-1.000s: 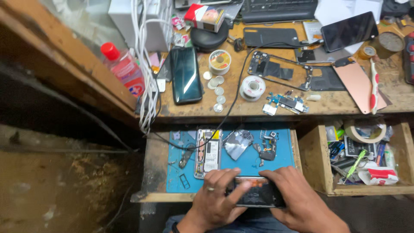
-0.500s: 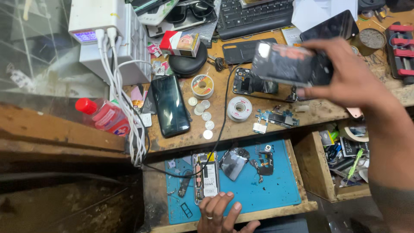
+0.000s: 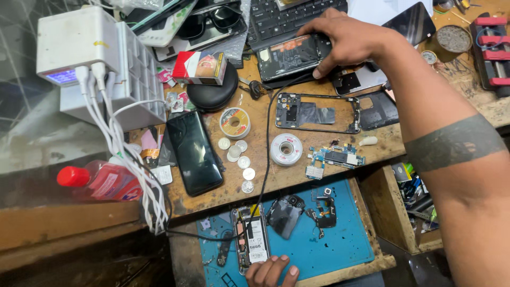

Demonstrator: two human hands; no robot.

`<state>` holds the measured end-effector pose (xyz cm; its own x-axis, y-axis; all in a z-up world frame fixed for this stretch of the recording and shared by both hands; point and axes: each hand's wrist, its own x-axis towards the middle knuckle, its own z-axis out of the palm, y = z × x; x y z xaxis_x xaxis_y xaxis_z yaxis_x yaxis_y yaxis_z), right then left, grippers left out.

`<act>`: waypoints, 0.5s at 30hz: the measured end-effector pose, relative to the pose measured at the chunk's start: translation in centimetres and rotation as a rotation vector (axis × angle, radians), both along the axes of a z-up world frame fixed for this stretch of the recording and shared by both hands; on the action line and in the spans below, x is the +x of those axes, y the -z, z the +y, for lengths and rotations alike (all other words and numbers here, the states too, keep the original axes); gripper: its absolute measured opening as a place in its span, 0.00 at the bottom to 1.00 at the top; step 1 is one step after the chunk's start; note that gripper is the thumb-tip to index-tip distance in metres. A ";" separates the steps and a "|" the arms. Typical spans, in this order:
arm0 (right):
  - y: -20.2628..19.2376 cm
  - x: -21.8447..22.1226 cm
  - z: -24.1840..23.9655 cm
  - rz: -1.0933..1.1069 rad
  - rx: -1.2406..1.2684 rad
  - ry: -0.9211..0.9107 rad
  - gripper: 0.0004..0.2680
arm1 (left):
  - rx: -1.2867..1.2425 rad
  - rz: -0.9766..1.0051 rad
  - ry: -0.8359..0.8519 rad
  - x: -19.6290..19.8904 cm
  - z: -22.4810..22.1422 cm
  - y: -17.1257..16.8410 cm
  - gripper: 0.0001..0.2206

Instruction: The person uses a green screwdriver to work on the internal components of a disassembled Huawei smartphone. They then test the device by powering it on and interacting with the screen. Later, they handle a second black smartphone, connecting it to a charger and testing its display and keypad functions.

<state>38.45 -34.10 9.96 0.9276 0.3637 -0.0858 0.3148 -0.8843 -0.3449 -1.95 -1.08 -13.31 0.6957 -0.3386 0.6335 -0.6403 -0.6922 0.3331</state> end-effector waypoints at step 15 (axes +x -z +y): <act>0.7 -0.3 0.9 -0.058 -0.147 0.083 0.36 | 0.015 0.026 0.038 -0.7 0.8 2.2 0.10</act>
<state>38.12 -33.20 9.27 0.9589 0.2728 -0.0784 0.2539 -0.9478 -0.1931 -2.66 -0.24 -15.55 0.6983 -0.3743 0.6101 -0.6575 -0.6724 0.3400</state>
